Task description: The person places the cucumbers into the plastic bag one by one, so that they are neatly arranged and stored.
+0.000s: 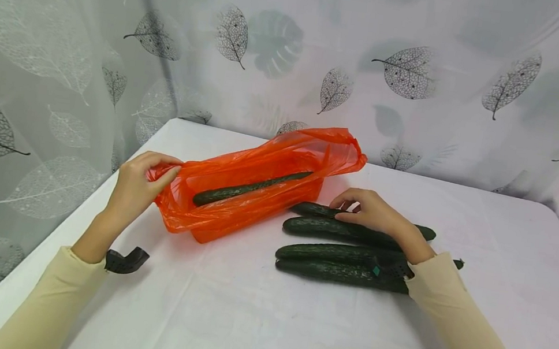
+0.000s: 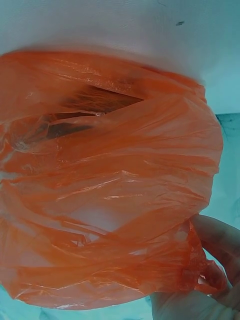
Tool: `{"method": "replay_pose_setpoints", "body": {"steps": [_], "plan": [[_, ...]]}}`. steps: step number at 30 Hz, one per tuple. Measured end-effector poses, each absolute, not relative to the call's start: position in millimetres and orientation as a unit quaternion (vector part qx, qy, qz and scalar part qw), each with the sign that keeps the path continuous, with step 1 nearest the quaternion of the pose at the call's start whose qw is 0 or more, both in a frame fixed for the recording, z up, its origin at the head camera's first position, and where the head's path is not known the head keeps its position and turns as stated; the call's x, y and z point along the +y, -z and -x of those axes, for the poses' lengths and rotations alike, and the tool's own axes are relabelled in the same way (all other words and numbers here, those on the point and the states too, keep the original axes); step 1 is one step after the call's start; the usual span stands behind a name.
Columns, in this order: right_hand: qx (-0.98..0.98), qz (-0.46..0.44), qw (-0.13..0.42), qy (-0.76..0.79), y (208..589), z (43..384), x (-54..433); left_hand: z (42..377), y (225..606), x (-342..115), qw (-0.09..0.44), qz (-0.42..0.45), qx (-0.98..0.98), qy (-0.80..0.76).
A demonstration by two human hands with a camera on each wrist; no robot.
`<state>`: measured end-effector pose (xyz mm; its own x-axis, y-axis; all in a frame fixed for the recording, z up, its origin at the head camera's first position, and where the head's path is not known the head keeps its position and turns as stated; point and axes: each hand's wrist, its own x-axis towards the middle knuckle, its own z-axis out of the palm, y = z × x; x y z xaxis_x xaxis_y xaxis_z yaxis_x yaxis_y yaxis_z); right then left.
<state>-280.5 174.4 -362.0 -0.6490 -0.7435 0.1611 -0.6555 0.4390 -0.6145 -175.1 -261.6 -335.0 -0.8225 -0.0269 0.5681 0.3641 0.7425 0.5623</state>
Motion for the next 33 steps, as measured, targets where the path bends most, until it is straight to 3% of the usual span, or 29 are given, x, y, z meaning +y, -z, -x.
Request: {"method": "replay_pose_setpoints", "body": {"steps": [17,33], "plan": [[0.879,0.346,0.149,0.292,368.5,290.3,175.1,174.9,335.6,-262.3,0.278,0.089,-0.893,0.343],[0.865,0.364,0.230,0.257,365.5,296.9,175.0,176.7,337.0,-263.2,0.274,0.082,-0.896,0.340]]}}
